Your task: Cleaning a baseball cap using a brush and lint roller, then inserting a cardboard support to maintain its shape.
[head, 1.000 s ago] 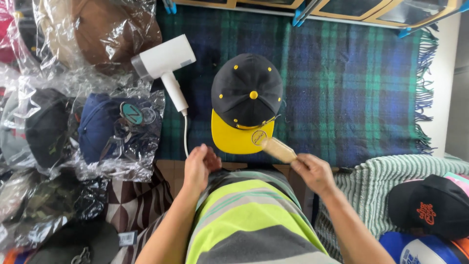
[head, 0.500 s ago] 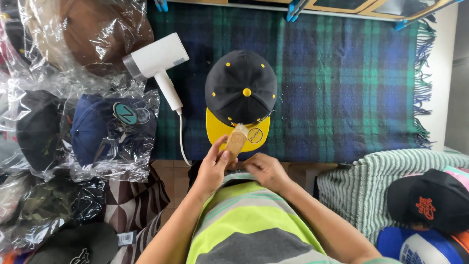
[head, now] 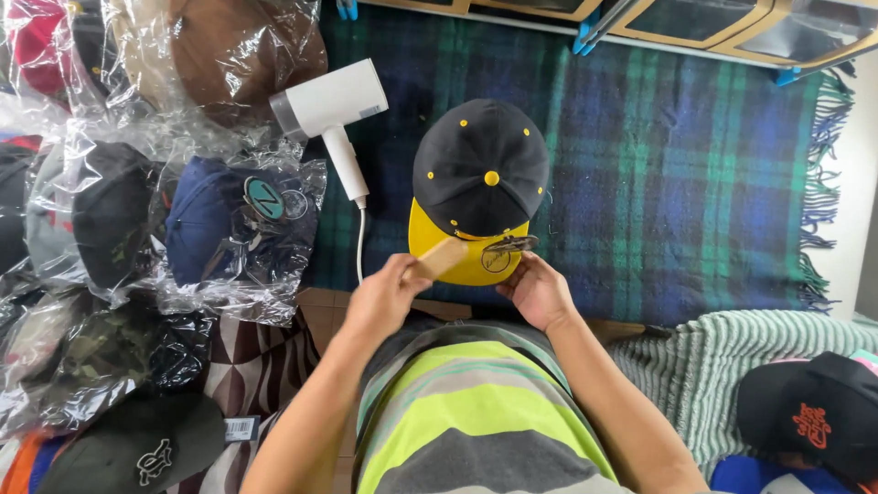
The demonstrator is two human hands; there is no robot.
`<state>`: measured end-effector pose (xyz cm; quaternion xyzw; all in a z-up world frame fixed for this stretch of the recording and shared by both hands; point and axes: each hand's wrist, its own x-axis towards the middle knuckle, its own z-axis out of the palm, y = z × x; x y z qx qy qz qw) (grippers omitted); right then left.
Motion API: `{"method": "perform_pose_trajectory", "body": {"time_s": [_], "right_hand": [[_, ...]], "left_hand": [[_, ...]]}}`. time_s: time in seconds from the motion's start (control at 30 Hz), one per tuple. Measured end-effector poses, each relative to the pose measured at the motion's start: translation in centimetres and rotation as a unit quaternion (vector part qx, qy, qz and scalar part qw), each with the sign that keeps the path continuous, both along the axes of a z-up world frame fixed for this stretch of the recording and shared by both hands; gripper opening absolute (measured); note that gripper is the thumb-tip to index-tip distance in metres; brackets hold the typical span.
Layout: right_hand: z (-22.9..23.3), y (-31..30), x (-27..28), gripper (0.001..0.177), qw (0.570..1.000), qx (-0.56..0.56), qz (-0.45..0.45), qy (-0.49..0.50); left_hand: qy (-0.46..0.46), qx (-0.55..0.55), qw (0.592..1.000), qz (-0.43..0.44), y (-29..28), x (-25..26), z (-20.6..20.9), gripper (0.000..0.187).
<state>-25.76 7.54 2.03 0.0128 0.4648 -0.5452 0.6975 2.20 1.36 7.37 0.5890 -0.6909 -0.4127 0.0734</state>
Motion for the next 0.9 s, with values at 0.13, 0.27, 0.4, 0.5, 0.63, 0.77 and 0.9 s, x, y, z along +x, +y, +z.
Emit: {"method": "perform_pose_trajectory", "body": {"time_s": [0.13,0.27,0.4,0.5,0.63,0.77,0.9], "right_hand": [[-1.0,0.3,-0.1,0.008,0.999,-0.007,-0.014,0.051],[-0.7,0.4,-0.1,0.004,0.997,0.023,-0.027,0.064],[-2.0,0.6,-0.2,0.006,0.995,0.023,-0.016,0.098],[0.4,0.4,0.7,0.007,0.995,0.020,-0.020,0.100],[0.0,0.3,0.9,0.006,0.995,0.020,-0.031,0.092],[-1.6,0.5,0.2,0.008,0.994,0.011,-0.024,0.105],[0.5,0.2,0.8,0.007,0.994,0.015,-0.021,0.108]], "left_hand": [[-0.045,0.011,0.998,0.034,0.3,1.3,-0.4,0.041],[-0.023,-0.155,0.984,-0.085,2.5,-2.1,-1.3,0.036],[-0.018,-0.026,0.996,-0.082,-1.9,1.2,0.4,0.033],[-0.130,-0.072,0.989,-0.020,-4.4,6.8,0.4,0.032],[-0.171,-0.183,0.967,-0.053,-3.9,4.5,1.6,0.020],[0.013,-0.126,0.979,-0.157,-3.8,0.3,3.6,0.023],[-0.144,-0.066,0.982,-0.103,-8.3,6.8,3.4,0.028]]}}
